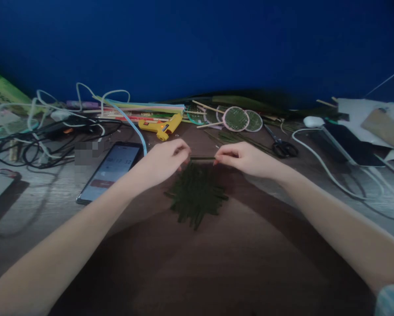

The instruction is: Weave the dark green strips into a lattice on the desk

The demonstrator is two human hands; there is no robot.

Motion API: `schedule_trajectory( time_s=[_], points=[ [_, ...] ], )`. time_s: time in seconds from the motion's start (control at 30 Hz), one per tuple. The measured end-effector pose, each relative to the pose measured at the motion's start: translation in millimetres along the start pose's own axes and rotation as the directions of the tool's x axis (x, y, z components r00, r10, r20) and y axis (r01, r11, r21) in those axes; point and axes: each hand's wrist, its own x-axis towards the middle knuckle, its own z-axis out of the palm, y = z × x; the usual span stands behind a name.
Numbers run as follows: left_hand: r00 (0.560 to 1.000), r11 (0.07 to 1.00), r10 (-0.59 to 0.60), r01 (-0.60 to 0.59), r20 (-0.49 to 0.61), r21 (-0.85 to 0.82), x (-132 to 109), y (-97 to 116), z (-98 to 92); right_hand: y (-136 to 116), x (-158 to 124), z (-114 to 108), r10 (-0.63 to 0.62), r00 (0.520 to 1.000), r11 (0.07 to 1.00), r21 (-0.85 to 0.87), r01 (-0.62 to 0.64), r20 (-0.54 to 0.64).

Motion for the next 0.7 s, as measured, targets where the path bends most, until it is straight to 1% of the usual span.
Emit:
schedule_trajectory(
  time_s=[0.03, 0.07, 0.13, 0.23, 0.33, 0.4, 0.43, 0.5, 0.57, 0.63, 0.7],
  points=[
    [0.998, 0.998, 0.062, -0.062, -0.025, -0.002, 1.2, -1.0, -0.4, -3.1, -0.5, 1.5, -0.016, 0.999, 1.0, 0.012, 0.016, 0.028],
    [0.993, 0.993, 0.117, -0.117, -0.027, -0.004, 2.0, -1.6, 0.1, -5.5, -1.0, 2.8, -0.03, 0.999, 0.999, 0.021, 0.029, 0.043],
    [0.984, 0.984, 0.176, -0.176, 0.039, -0.02, 2.8, -2.2, 2.3, -8.3, -1.8, 4.9, -0.035, 0.998, 0.999, 0.034, 0.034, 0.052],
    [0.972, 0.987, 0.159, -0.151, 0.171, -0.061, 4.0, -2.5, 4.3, -8.2, -2.6, 6.5, -0.03, 0.996, 0.997, 0.076, 0.023, 0.08],
    [0.967, 0.99, 0.128, -0.114, 0.22, -0.078, 5.7, -4.7, 3.2, -7.2, -3.0, 6.5, 0.013, 0.987, 0.988, 0.147, -0.036, 0.159],
    [0.963, 0.993, 0.119, -0.112, 0.243, -0.044, 6.0, -7.7, 2.0, -7.0, -2.9, 6.3, 0.024, 0.983, 0.982, 0.18, -0.057, 0.18],
    [0.961, 0.993, 0.113, -0.115, 0.253, -0.006, 5.6, -9.5, 1.7, -6.9, -2.8, 6.2, 0.025, 0.986, 0.981, 0.184, -0.056, 0.165],
    [0.959, 0.987, 0.099, -0.129, 0.267, 0.099, 3.4, -13.1, 2.1, -6.1, -2.2, 5.9, 0.046, 0.994, 0.983, 0.171, -0.062, 0.098],
    [0.963, 0.968, 0.11, -0.16, 0.244, 0.194, 0.0, -15.6, 4.2, -4.0, -1.5, 5.7, 0.08, 0.997, 0.983, 0.165, -0.082, 0.021],
    [0.963, 0.958, 0.125, -0.18, 0.241, 0.225, -3.5, -15.7, 8.2, -0.9, -0.7, 5.5, 0.1, 0.995, 0.981, 0.171, -0.095, -0.024],
    [0.966, 0.953, 0.118, -0.175, 0.229, 0.248, -6.7, -12.9, 13.1, 2.2, 0.0, 5.4, 0.107, 0.993, 0.979, 0.179, -0.096, -0.052]
  ],
)
